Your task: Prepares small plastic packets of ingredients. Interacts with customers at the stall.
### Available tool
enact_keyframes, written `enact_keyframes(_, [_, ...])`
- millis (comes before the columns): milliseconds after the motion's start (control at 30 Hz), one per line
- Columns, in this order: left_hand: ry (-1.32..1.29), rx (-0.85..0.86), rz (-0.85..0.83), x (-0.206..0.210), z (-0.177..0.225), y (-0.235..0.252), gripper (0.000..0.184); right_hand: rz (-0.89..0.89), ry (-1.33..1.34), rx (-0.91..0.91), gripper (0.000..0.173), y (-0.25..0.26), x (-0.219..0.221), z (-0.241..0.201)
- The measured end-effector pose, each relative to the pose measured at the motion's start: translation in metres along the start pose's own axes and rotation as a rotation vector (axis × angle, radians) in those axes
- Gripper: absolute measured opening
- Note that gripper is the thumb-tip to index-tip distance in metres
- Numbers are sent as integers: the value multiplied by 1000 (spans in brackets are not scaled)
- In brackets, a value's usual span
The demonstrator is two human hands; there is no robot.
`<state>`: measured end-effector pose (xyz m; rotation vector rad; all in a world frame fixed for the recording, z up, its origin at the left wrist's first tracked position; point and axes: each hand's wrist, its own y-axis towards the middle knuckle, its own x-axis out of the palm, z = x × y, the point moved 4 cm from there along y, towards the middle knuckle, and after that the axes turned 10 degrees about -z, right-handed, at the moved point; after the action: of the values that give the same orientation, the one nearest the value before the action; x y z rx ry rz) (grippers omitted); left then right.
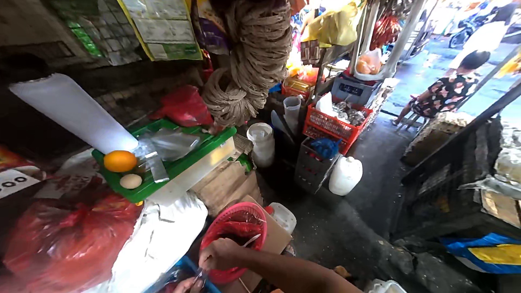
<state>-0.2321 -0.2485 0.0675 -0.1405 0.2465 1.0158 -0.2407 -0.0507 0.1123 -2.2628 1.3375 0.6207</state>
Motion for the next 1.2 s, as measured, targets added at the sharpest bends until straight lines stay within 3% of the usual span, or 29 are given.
enact_keyframes(100, [27,-4,-45,10,-13,4,15,67,81,47,17,-5,1,15])
enact_keyframes(233, [215,13,-59,29,-10,14,31,96,66,184,18,-23,-11,20])
enact_keyframes(400, [279,-163,-179,44,12,8,25,62,184,198,18,-38,-3,42])
enact_keyframes(533, [157,-201,-283,63,-19,-2,22,54,272,341,32,-66,13,63])
enact_keyframes(600, [197,-244,-325,62,-28,1,27,147,269,427,39,-91,13,74])
enact_keyframes(667, [216,-261,-232,51,-28,10,32,333,163,472,34,-116,2,90])
enact_keyframes(733, [304,-212,-46,33,-18,31,34,400,22,545,36,-118,-14,112])
enact_keyframes(833, [484,-50,78,28,-16,75,31,249,-163,667,51,-101,-4,138])
enact_keyframes(933, [755,-72,-125,63,-10,130,29,169,-239,707,49,-88,14,131])
enact_keyframes(1033, [1014,-123,-313,94,-36,171,28,161,-274,789,39,-75,25,125])
enact_keyframes(1200, [1104,-35,-334,92,-73,183,30,81,-269,808,28,-67,21,127])
